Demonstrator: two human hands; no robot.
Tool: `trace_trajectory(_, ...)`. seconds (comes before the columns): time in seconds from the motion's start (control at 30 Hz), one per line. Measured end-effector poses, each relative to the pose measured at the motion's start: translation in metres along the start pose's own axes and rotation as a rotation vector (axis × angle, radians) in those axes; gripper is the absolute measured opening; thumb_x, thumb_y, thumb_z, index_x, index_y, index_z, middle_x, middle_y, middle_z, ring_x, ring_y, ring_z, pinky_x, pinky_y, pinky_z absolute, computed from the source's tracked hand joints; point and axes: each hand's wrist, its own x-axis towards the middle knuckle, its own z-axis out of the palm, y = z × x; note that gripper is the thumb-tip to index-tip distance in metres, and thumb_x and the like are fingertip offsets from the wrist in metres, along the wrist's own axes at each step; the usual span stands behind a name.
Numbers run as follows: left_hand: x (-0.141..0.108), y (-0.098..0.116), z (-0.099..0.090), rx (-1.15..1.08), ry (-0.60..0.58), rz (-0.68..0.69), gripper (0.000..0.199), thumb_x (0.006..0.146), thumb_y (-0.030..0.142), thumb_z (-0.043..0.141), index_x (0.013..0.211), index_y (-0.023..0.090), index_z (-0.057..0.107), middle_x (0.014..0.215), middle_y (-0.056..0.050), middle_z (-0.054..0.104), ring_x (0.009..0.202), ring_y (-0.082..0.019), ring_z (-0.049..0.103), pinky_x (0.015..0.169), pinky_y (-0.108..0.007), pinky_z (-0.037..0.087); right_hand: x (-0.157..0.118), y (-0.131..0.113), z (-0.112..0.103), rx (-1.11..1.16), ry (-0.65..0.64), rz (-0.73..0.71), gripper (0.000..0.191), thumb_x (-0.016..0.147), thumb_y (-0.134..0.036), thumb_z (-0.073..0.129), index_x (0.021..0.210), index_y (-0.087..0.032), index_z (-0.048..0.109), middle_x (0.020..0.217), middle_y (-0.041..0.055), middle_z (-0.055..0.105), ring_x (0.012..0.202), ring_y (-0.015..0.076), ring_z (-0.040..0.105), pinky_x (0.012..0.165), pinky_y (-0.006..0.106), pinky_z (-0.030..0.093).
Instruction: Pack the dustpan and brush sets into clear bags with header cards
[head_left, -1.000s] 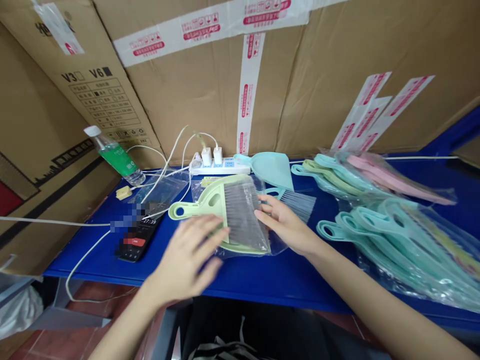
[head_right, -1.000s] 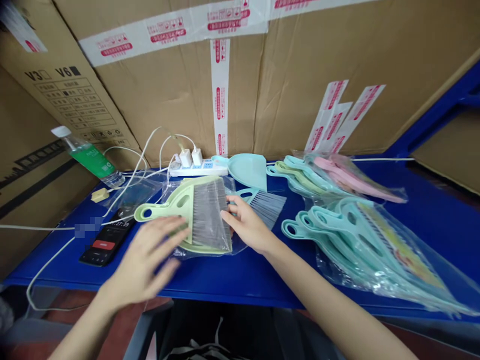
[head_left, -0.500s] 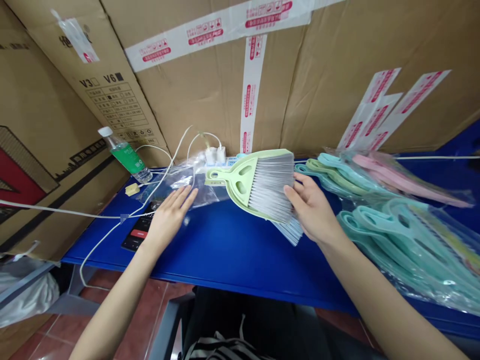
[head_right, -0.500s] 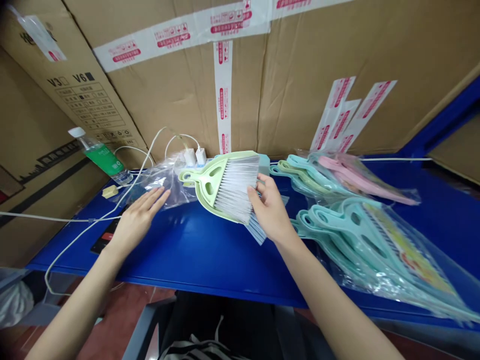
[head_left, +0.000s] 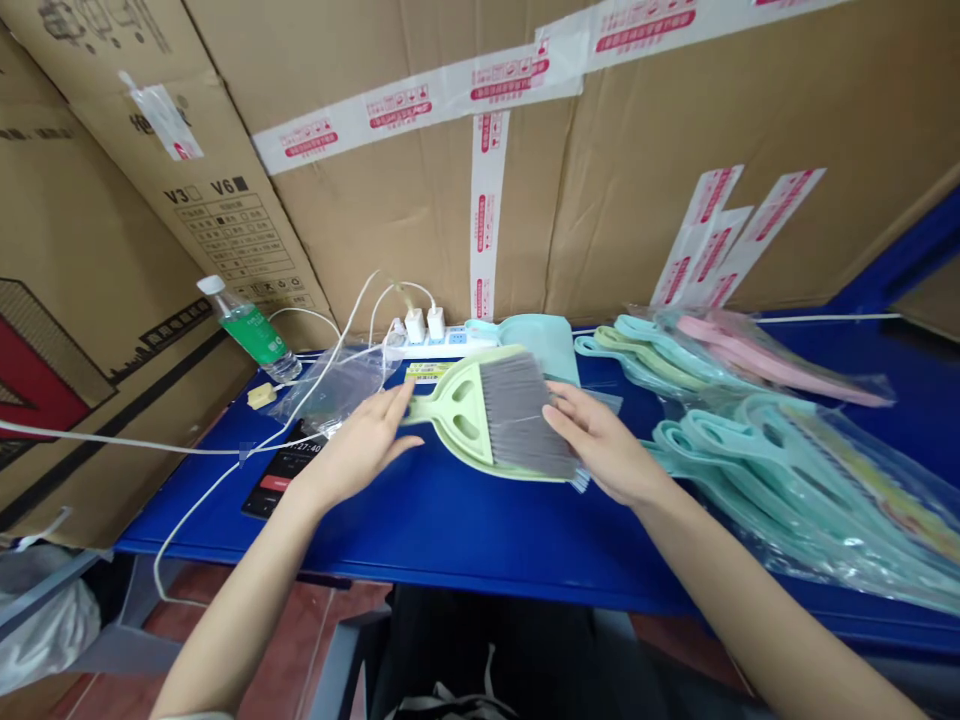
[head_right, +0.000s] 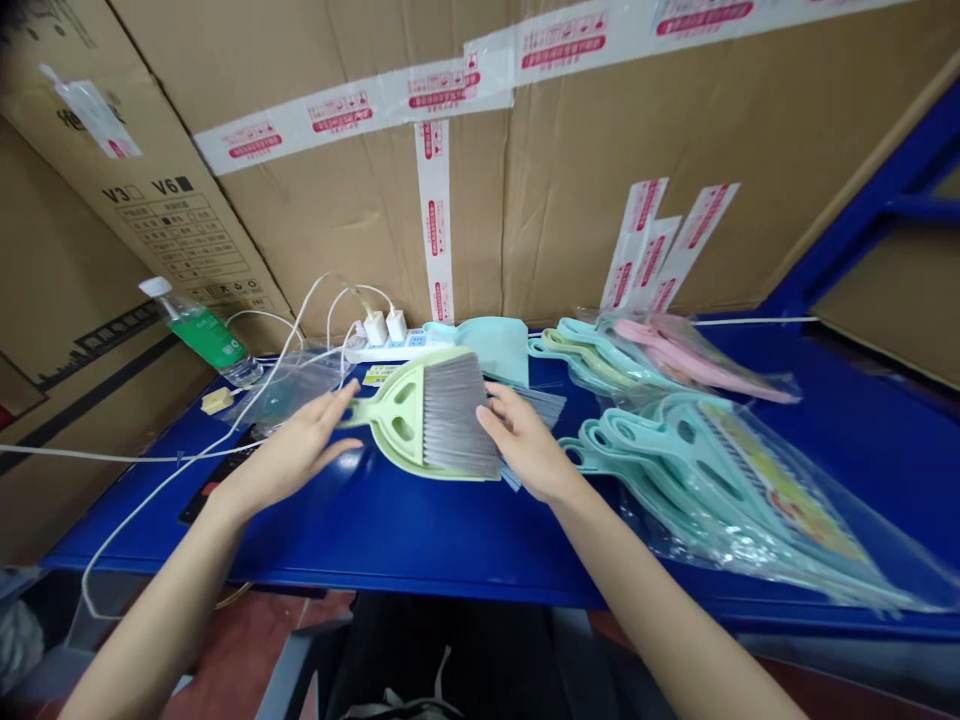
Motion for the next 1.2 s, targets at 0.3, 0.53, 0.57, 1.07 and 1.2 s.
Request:
trace_trajectory(0.3,-0.002,0.028,-0.005,-0.183,0.031,0.073,0.036,0.101,0.044,0.034,0.116,0.018,0.054,0.107,-0.010,0.062,0.101,-0.024,0.063,0.088,-0.039,0.055,-0.054,-0.025,0.024,-0.945,0.157,-0.585,0.021,0.095,-0.027,0.048,0.103,-0.023,0.067,0.114,0.0117,0.064,0.106,0.0279,0.056,0.090,0.046,0.051)
trace_trajectory(0.53,0.009,0.037,-0.012,-0.116,0.009,0.156,0.037,0.101,0.042,0.031,0.118,0.015,0.052,0.108,-0.012,0.061,0.103,-0.025,0.061,0.088,-0.041,0.054,-0.044,-0.023,0.054,-0.946,0.072,-0.503,0.018,0.083,-0.028,0.070,0.073,-0.020,0.057,0.085,0.0053,0.056,0.085,0.0223,0.053,0.075,0.037,0.051)
trace_trajectory(0.57,0.012,0.037,-0.014,-0.115,-0.004,0.173,0.037,0.101,0.041,0.032,0.118,0.014,0.051,0.108,-0.012,0.060,0.103,-0.025,0.061,0.088,-0.041,0.054,-0.042,-0.022,0.054,-0.932,0.080,-0.495,0.021,0.081,-0.028,0.071,0.071,-0.020,0.055,0.084,0.0044,0.054,0.084,0.0219,0.053,0.074,0.035,0.050)
trace_trajectory(1.07,0.113,-0.015,-0.023,-0.123,0.082,0.084,0.033,0.096,0.034,0.047,0.121,0.015,0.055,0.110,-0.011,0.060,0.101,-0.024,0.060,0.093,-0.041,0.049,-0.054,-0.019,0.042,-1.241,0.346,-0.554,0.031,0.094,-0.038,0.050,0.082,-0.016,0.067,0.105,0.0183,0.063,0.107,0.0338,0.051,0.091,0.050,0.040)
trace_trajectory(1.2,0.161,-0.025,-0.004,-0.131,-0.001,0.115,0.031,0.095,0.030,0.050,0.120,0.014,0.058,0.111,-0.011,0.062,0.103,-0.022,0.060,0.091,-0.037,0.049,-0.052,-0.014,0.049,-1.261,0.316,-0.567,0.032,0.095,-0.030,0.044,0.089,-0.012,0.070,0.119,0.0223,0.065,0.122,0.0358,0.050,0.106,0.054,0.034)
